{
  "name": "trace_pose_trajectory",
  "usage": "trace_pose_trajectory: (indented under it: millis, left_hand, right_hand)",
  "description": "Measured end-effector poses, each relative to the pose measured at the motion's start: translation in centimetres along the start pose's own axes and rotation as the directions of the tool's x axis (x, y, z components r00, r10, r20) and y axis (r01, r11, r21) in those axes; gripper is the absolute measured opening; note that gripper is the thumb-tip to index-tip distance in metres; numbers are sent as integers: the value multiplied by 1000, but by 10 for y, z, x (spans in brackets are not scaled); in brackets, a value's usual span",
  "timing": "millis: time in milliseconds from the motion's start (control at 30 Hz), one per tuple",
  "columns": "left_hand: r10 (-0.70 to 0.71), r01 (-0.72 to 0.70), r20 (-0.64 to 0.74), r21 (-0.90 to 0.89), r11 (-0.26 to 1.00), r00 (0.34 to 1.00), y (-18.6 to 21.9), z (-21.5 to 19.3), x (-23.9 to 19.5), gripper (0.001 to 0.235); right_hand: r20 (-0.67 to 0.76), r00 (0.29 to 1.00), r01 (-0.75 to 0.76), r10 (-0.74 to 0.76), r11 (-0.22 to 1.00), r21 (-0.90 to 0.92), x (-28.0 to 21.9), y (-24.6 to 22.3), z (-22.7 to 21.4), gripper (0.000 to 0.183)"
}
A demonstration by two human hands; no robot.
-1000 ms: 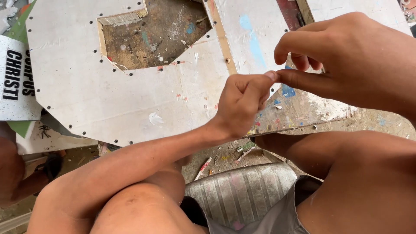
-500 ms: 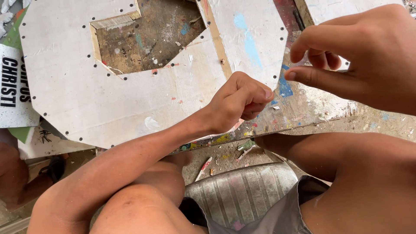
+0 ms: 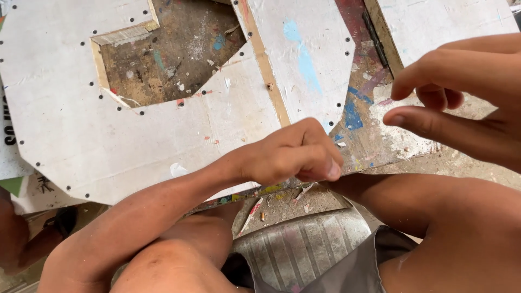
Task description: A person uses a small screwdriver to clear or mark holes in a large white template on a workbench.
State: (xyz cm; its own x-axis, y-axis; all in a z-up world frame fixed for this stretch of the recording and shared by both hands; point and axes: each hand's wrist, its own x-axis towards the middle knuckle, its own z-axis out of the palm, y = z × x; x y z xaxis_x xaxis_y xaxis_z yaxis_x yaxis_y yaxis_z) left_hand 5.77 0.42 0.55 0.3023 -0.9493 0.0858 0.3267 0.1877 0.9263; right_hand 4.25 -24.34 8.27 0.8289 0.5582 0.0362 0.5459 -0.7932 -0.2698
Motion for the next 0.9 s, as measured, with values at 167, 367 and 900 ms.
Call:
trace_pose_trajectory:
  millis: [167, 367, 900]
  left_hand:
    - [-61, 55, 143, 43, 998, 988, 3, -7, 7, 38]
    - [-57, 54, 192, 20, 998, 980, -6, -11, 11, 38]
    - [306, -289, -296, 102, 952, 905, 84, 22, 22, 39]
  right_hand:
    - [4, 1000, -1, 1, 1000, 2, 3, 11, 3, 23]
    - [-17, 1000, 5, -5, 1000, -10, -3, 14, 0, 21]
    - [59, 979, 149, -197, 877, 456, 7, -13, 6, 20]
